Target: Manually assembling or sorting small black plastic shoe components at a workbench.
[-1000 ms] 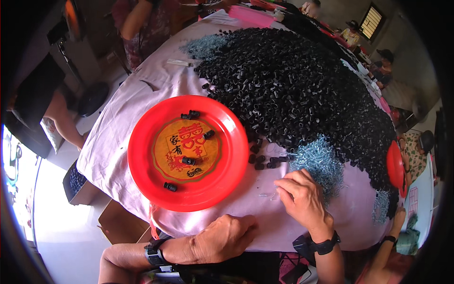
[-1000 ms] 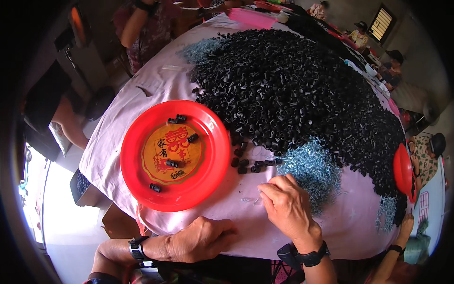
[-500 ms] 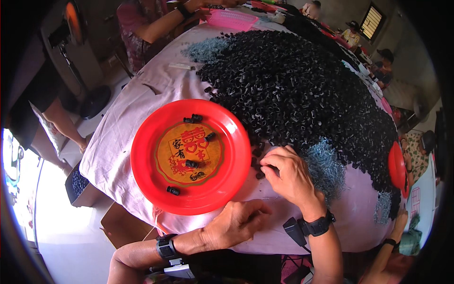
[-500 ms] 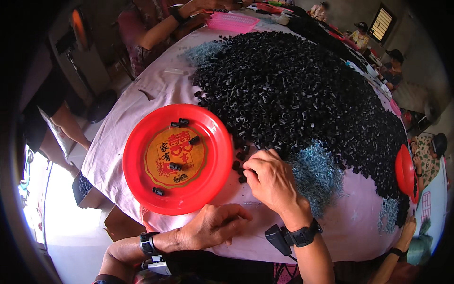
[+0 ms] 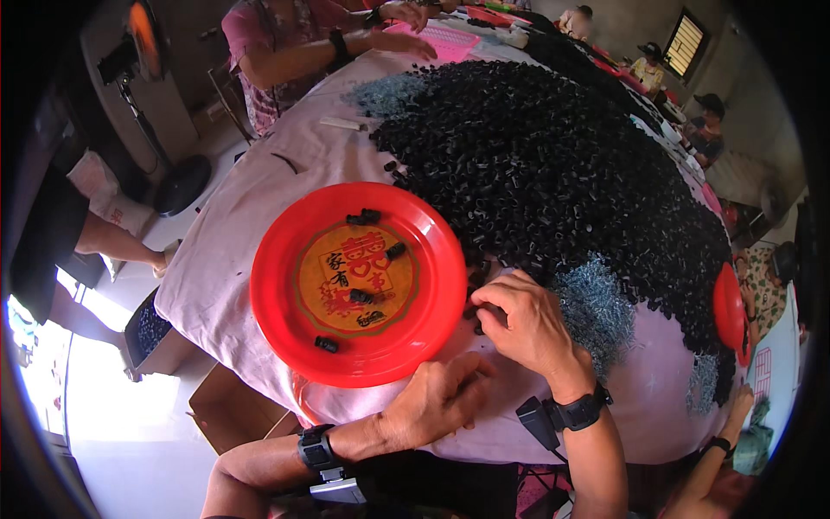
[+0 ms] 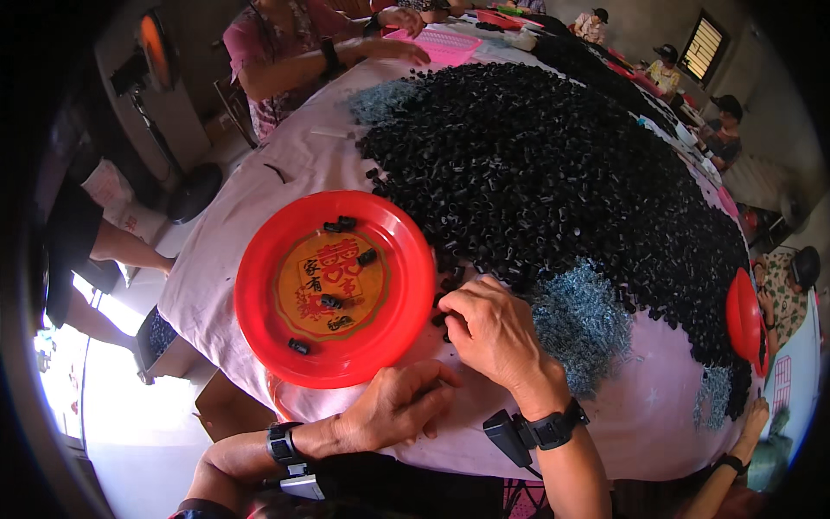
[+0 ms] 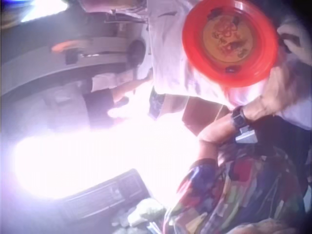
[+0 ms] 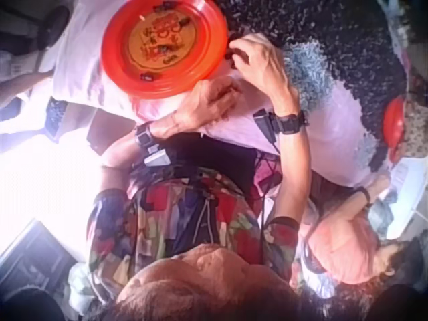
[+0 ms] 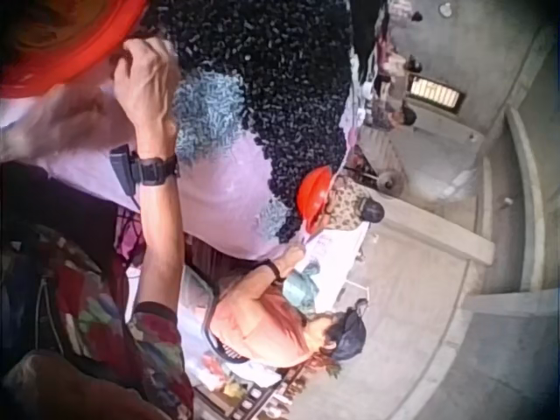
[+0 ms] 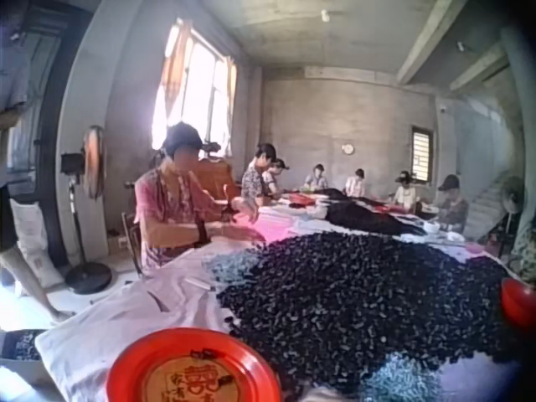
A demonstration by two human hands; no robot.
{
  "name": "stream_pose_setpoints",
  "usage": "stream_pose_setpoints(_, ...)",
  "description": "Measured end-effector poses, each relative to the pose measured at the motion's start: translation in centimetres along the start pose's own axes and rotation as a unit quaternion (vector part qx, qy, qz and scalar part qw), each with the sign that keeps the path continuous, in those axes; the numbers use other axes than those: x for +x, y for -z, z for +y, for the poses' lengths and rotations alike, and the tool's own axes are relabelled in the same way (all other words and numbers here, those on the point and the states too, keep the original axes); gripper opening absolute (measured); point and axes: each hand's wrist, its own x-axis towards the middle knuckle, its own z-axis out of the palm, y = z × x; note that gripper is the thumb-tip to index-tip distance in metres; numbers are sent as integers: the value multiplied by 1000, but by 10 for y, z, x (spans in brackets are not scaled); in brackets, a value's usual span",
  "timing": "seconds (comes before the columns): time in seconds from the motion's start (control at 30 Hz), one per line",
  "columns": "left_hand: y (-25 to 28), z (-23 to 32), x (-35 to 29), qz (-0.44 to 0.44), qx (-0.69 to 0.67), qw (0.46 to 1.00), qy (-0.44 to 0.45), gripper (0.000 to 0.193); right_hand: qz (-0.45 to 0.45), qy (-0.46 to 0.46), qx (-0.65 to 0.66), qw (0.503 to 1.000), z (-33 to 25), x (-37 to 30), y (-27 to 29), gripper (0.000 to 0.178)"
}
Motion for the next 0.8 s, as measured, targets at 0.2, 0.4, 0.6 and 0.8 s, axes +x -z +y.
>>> stream_pose_setpoints(0.2,-2,-3,1,-30,23,999,-6,27,1,4,-3,1000,-1,-2,-2,13)
stream_pose_setpoints(0.4,-6,-8,1,34,-111,993,-8,33,23,1,17,1000,-10,-17,36,12)
stream_pose_setpoints(0.6,-12,-23,5,37,-175,981,-73,33,-61,11,1,998,-44,-45,56,15)
stream_pose_setpoints(0.8,-3,-7,-10,32,-87,996,-7,29,-20,-62,77,995,-19,-62,54,19)
